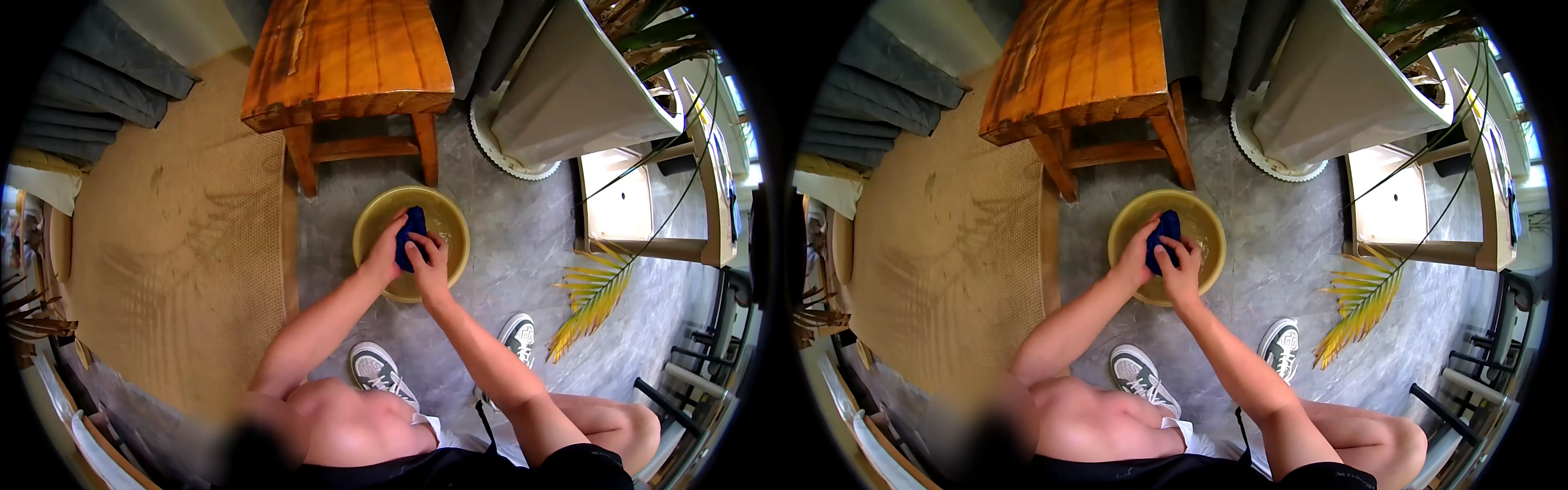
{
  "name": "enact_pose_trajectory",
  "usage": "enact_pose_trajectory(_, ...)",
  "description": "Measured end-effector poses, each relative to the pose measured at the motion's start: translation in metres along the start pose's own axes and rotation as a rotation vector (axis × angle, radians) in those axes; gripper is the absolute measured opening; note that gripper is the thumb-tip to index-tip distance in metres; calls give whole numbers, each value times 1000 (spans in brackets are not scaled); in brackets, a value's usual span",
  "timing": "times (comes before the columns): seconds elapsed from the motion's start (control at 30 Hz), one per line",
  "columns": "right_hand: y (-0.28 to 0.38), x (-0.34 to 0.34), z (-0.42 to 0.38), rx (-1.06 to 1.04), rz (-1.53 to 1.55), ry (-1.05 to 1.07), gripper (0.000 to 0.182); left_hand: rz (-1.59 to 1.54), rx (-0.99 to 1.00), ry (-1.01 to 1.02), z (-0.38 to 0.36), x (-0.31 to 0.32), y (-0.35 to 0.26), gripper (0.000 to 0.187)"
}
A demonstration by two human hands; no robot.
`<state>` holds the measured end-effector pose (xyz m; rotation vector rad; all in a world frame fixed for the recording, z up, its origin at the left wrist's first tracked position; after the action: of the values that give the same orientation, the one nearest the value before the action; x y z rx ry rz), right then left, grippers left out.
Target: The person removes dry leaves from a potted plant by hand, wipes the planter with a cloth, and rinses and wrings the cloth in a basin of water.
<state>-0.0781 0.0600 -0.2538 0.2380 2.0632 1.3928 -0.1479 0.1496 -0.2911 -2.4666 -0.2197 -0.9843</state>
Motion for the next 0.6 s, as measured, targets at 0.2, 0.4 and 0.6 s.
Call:
enact_pose_trajectory(0.2,18,22,0,205,569,-40,57,-37,81,-25,-20,11,24,43)
enact_pose_trajectory(0.4,8,31,25,461,663,-36,58,195,153,-211,-36,7,19,43)
enact_pose_trajectory(0.6,12,29,19,699,917,30,51,614,219,-298,-40,17,7,47)
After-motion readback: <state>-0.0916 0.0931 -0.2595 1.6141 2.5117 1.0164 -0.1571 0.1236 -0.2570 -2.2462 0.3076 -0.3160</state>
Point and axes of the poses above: each hand's wrist, its own z-axis towards the middle knuckle, its own x-axis out of the palm, y = z × x, the point moved 4 cm from there along z, towards the middle knuckle, and after that the axes turned 1 degree about -x, right-handed, at the moved point
